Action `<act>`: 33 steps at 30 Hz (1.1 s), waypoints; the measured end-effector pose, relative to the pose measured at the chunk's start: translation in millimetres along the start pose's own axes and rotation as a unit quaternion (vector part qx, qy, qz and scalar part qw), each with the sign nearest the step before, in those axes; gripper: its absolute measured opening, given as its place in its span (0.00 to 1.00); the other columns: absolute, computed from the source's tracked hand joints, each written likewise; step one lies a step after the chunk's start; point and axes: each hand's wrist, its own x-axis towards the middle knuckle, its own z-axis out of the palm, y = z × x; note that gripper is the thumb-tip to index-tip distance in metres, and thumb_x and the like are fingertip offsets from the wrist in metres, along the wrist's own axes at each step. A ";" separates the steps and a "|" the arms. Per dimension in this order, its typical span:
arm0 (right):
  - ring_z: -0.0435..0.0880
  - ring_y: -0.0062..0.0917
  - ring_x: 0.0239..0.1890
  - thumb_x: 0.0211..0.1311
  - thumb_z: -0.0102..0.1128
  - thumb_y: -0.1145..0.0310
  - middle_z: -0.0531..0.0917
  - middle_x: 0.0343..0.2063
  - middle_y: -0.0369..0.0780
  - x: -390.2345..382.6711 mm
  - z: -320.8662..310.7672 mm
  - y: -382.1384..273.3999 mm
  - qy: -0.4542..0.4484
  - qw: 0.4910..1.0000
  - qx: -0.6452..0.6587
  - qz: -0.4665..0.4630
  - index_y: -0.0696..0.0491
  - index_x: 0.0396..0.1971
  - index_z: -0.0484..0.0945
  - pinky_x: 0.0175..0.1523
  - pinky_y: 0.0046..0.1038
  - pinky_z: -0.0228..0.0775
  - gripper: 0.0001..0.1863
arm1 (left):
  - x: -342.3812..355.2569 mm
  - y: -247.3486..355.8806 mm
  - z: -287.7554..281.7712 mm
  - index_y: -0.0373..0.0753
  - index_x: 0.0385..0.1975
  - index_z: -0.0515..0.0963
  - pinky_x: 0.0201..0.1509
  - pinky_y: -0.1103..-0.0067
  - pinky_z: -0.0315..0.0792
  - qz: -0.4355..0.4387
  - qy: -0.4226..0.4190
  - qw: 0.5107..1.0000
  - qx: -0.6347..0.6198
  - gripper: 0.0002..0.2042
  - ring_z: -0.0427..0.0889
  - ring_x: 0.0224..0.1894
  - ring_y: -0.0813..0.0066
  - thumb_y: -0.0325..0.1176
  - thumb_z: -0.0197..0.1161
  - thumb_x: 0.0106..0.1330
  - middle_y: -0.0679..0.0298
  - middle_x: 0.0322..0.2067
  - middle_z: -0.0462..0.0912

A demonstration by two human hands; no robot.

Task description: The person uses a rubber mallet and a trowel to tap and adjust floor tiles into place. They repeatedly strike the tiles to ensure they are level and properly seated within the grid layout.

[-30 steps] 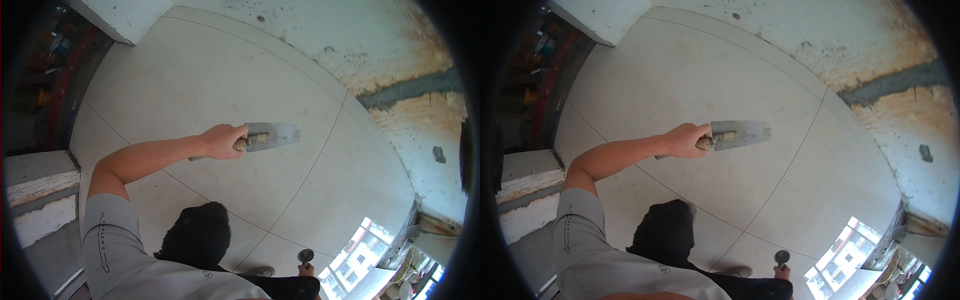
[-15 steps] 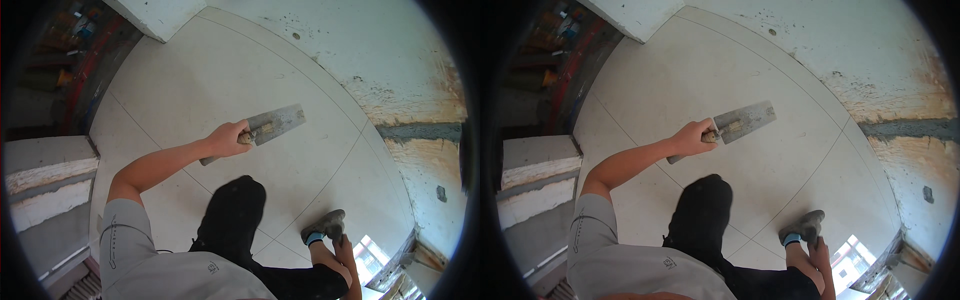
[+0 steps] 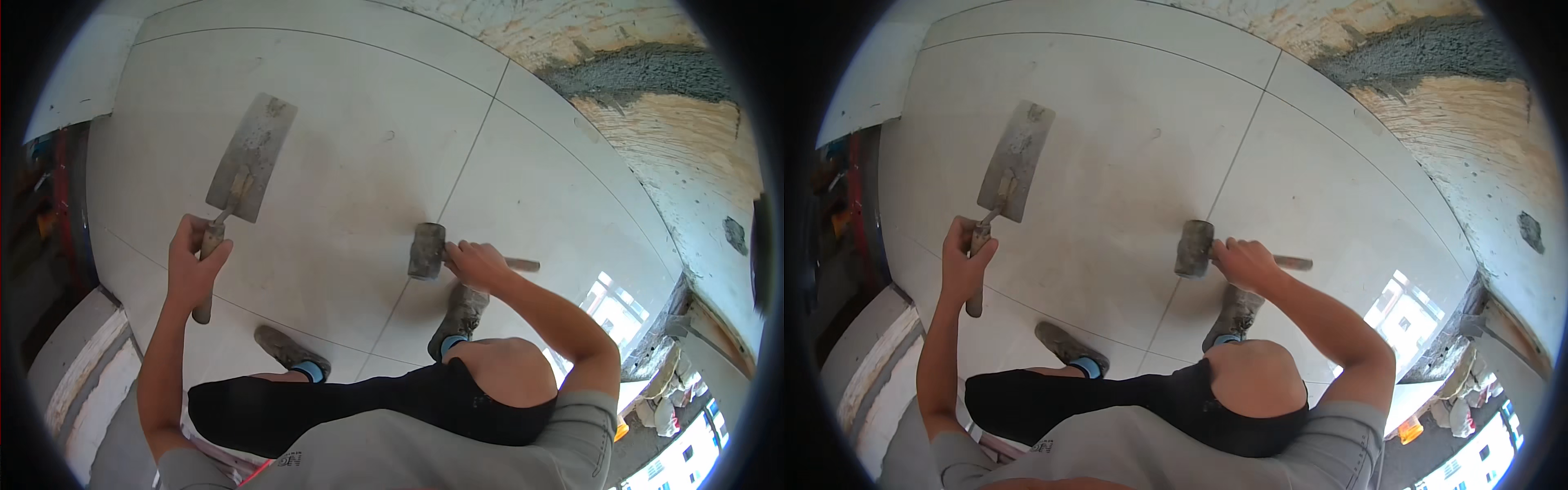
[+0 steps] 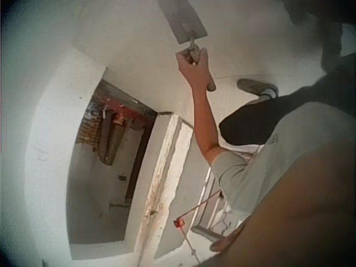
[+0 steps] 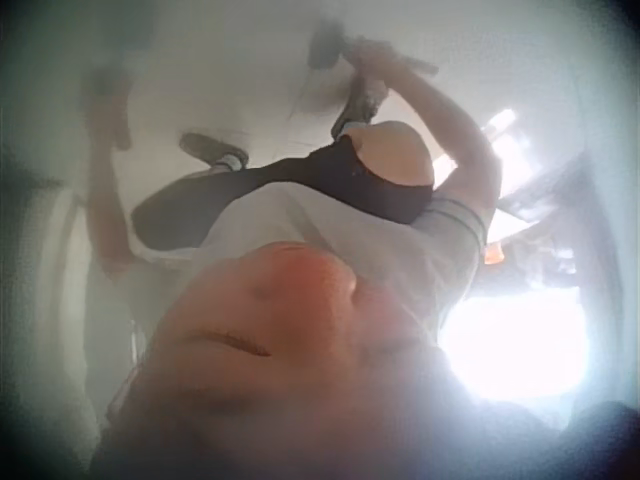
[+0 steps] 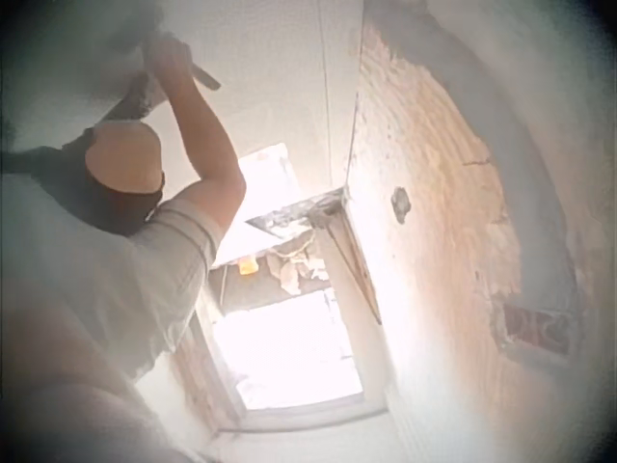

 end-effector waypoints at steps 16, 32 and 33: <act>0.84 0.46 0.35 0.68 0.49 0.59 0.82 0.35 0.50 23.5 -126.6 122.0 0.019 0.998 -0.052 -0.040 0.53 0.47 0.71 0.42 0.46 0.75 0.15 | -49.5 130.0 39.2 0.38 0.37 0.69 0.33 0.82 0.66 -0.152 0.053 0.986 -0.044 0.12 0.70 0.27 0.87 0.25 0.66 0.59 0.70 0.25 0.75; 0.81 0.51 0.31 0.66 0.58 0.61 0.82 0.25 0.52 12.6 -148.6 173.9 0.270 0.917 0.270 0.117 0.56 0.42 0.75 0.35 0.42 0.72 0.14 | 37.8 129.4 111.8 0.32 0.52 0.74 0.31 0.82 0.71 -0.131 -0.220 0.946 -0.198 0.19 0.74 0.27 0.82 0.36 0.64 0.66 0.66 0.29 0.78; 0.81 0.51 0.31 0.66 0.58 0.62 0.82 0.25 0.52 6.0 -136.9 169.2 0.267 0.916 0.268 0.136 0.57 0.41 0.75 0.35 0.41 0.72 0.13 | 40.2 122.8 118.5 0.32 0.53 0.74 0.30 0.83 0.71 -0.143 -0.231 0.943 -0.193 0.19 0.74 0.27 0.83 0.37 0.63 0.67 0.66 0.29 0.77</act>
